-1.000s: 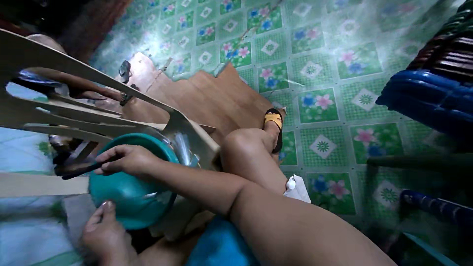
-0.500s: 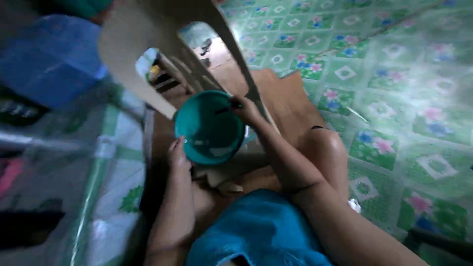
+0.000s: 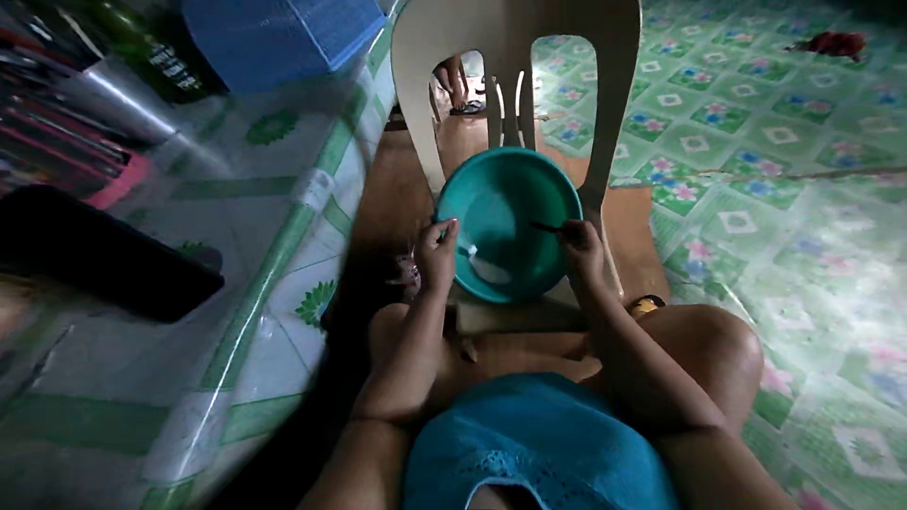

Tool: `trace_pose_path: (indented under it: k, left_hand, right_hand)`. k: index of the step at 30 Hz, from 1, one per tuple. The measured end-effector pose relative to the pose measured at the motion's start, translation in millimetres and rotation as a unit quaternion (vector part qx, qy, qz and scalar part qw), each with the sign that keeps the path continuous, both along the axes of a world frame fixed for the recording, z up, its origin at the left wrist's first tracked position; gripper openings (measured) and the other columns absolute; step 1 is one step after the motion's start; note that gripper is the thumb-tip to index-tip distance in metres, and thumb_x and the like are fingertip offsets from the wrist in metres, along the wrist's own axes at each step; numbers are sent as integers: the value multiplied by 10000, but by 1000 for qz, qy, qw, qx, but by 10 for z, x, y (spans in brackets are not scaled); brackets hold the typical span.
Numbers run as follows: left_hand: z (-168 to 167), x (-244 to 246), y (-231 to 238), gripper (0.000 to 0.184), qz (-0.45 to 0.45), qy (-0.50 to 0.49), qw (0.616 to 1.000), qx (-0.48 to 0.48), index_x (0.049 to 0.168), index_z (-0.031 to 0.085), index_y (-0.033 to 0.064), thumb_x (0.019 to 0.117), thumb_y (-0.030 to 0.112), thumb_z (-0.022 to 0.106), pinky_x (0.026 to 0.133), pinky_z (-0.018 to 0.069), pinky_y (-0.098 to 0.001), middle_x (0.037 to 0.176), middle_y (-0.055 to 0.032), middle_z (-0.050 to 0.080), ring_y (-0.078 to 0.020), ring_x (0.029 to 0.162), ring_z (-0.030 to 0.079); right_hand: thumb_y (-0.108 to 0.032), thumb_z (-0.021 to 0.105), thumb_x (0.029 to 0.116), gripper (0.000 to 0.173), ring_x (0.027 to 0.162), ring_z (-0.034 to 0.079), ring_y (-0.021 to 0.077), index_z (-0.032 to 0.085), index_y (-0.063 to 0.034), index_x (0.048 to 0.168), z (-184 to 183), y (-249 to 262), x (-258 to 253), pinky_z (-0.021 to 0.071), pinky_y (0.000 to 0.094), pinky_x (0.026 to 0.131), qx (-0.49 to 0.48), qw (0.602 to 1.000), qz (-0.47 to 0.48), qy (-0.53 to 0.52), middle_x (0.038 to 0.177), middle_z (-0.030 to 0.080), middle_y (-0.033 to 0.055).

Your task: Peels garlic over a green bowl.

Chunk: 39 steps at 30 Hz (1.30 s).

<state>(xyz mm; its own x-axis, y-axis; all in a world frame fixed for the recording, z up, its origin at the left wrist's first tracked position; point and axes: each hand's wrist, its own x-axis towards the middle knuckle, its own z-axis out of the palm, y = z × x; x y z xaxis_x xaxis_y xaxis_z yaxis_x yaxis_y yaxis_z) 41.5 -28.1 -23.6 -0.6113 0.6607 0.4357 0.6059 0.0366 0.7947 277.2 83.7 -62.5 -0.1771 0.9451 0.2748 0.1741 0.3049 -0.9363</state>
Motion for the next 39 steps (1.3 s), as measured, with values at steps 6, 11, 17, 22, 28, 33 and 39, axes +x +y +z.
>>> trace_pose_path:
  k: [6, 11, 17, 22, 28, 33, 39]
  left_hand:
    - [123, 1, 22, 256, -7, 43, 999, 14, 1037, 785, 75, 996, 299, 669, 998, 502, -426, 1110, -125, 728, -236, 1098, 655]
    - [124, 12, -11, 239, -13, 73, 997, 38, 1019, 795, 97, 985, 307, 687, 994, 519, -421, 1148, -128, 731, -239, 1111, 668]
    - [22, 17, -30, 196, 0, 62, 994, 87, 1001, 795, 84, 968, 258, 713, 1042, 499, -406, 1149, -147, 734, -264, 1179, 656]
    - [52, -11, -38, 175, -4, 77, 991, 107, 979, 795, 84, 962, 241, 719, 981, 533, -370, 1153, -137, 734, -227, 1116, 678]
    - [103, 34, -38, 185, -8, 70, 992, 103, 994, 791, 91, 976, 252, 700, 1001, 518, -380, 1178, -139, 720, -232, 1151, 659]
    - [87, -52, 21, 210, 10, 42, 995, 91, 983, 783, 67, 973, 259, 701, 1001, 510, -376, 1141, -148, 724, -237, 1144, 655]
    - [-47, -300, 58, 257, 10, -5, 1000, 16, 1013, 760, 65, 1003, 305, 668, 1036, 480, -423, 1083, -108, 720, -229, 1131, 637]
  right_hand:
    - [-106, 638, 991, 267, 1233, 610, 391, 696, -15, 1235, 116, -74, -23, 319, 704, 1118, 41, 933, 97, -345, 1219, 699, 193]
    - [-68, 605, 981, 220, 1256, 566, 404, 756, -82, 1140, 173, -90, 9, 201, 738, 1157, 130, 803, 178, -554, 1163, 709, 148]
    - [-37, 611, 962, 205, 1218, 601, 372, 758, -81, 1097, 303, 45, -97, 277, 703, 1129, 132, 765, 211, -594, 1130, 718, 132]
    - [35, 664, 890, 228, 1115, 633, 397, 757, -75, 1067, 277, 29, -181, 379, 684, 1041, 159, 740, 224, -615, 1072, 706, 162]
    - [-69, 643, 967, 211, 1178, 619, 383, 747, -59, 1150, 128, -337, -486, 410, 645, 1036, 64, 783, 283, -550, 1176, 696, 183]
    - [-90, 624, 1002, 223, 1199, 631, 353, 728, -24, 1188, 230, -445, -814, 410, 628, 1063, -25, 859, 317, -401, 1214, 700, 182]
    - [-125, 660, 998, 190, 1034, 686, 252, 735, -46, 1154, 381, -211, -850, 547, 479, 956, -59, 874, 350, -334, 1137, 713, 134]
